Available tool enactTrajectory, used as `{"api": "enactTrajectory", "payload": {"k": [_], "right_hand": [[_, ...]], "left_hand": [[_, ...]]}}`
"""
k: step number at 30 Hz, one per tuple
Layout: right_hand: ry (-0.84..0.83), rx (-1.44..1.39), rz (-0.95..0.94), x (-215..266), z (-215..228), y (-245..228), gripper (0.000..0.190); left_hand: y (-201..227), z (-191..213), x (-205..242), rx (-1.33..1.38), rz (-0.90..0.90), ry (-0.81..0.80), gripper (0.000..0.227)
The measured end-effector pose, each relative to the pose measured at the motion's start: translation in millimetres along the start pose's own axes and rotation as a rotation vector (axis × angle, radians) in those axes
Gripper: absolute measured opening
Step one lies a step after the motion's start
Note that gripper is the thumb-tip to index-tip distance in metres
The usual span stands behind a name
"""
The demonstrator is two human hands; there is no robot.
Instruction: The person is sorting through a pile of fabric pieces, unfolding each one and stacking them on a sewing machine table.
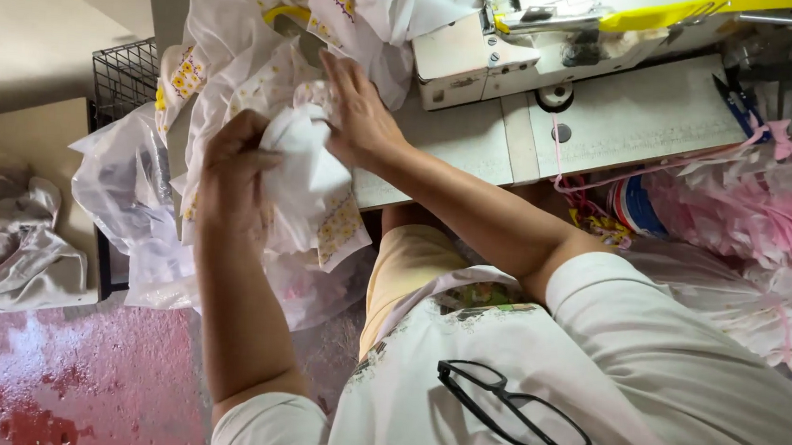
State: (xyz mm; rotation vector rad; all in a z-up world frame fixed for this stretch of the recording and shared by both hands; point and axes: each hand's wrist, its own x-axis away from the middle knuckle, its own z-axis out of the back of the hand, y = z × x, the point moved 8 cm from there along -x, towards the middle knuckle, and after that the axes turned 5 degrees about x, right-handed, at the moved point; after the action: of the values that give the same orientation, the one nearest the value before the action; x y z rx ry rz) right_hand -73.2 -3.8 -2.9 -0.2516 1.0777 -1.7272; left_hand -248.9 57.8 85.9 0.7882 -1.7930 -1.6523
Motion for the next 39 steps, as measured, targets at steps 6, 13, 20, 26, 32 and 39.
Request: {"api": "enactTrajectory", "payload": {"k": [6,13,20,26,32,39], "right_hand": [[-0.129,-0.245,0.049,-16,-25,4,0.04],[-0.387,-1.041,-0.122,37,100,-15,0.038],[-0.451,-0.664,-0.545,152,127,74,0.009],[-0.472,-0.458,-0.513,188,113,89,0.016],[-0.396,-0.416,-0.426,176,109,73,0.027],[-0.461,-0.08,-0.397,170,93,66,0.054]], "left_hand": [[36,74,5,0.19,-0.048,-0.091,0.034],[136,85,17,-0.866,-1.144,0.099,0.009],[-48,-12,26,-1.139,-0.341,-0.412,0.018],[-33,-43,7,-0.836,-0.569,-0.183,0.025],[-110,-43,-18,-1.245,-0.059,0.075,0.037],[-158,-32,-51,-1.02,0.096,0.072,0.037]]}}
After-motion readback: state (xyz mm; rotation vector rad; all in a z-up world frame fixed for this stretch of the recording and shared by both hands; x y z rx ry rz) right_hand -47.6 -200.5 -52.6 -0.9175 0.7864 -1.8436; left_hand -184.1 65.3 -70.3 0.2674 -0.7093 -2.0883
